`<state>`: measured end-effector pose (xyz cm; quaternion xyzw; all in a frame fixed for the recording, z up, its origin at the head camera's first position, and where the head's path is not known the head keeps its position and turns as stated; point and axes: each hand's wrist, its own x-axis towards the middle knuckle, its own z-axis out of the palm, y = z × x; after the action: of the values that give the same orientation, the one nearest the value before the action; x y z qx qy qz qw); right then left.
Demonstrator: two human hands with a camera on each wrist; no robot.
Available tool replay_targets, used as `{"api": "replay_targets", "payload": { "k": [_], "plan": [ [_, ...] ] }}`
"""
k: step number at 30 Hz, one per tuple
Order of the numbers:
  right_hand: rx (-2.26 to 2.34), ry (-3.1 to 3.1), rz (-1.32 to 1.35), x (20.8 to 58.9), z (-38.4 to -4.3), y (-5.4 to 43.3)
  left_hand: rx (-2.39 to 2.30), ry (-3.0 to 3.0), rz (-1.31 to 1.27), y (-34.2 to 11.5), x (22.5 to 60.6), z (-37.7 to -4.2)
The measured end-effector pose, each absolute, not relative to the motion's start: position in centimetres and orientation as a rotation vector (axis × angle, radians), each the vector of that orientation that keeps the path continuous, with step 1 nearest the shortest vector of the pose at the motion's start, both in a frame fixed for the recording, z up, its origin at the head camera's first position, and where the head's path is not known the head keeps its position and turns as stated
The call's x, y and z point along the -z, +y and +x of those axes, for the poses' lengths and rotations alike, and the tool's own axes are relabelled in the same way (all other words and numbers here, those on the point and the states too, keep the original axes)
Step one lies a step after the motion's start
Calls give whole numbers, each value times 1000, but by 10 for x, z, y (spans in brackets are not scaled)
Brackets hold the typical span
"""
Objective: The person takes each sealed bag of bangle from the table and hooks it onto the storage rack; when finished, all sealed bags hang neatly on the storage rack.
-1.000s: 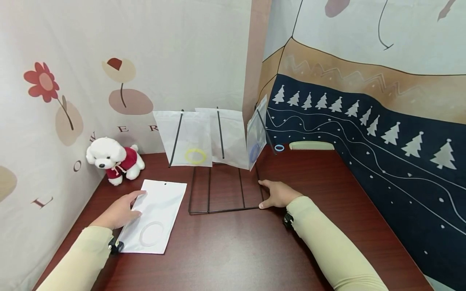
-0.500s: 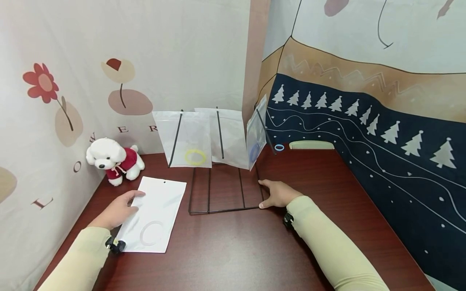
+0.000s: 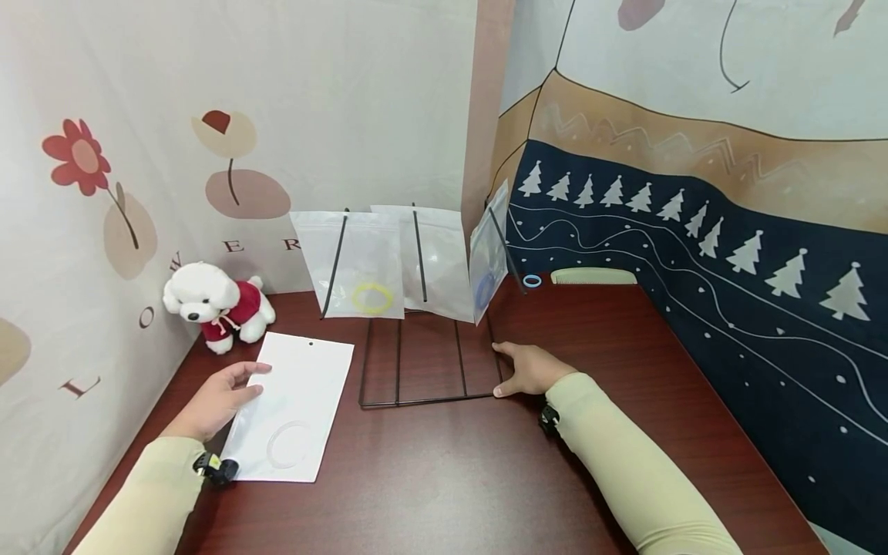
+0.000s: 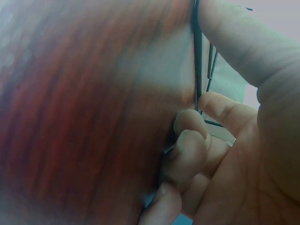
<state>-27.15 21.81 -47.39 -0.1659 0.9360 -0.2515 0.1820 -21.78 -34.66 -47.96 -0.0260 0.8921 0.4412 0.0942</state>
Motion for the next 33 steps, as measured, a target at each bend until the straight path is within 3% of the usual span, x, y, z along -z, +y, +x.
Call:
{"api": "replay_targets", "payload": {
  "k": [33],
  "plan": [
    [694,2648,-486,472,-272,216,-1744,2685,-78,-329,450,-194]
  ]
}}
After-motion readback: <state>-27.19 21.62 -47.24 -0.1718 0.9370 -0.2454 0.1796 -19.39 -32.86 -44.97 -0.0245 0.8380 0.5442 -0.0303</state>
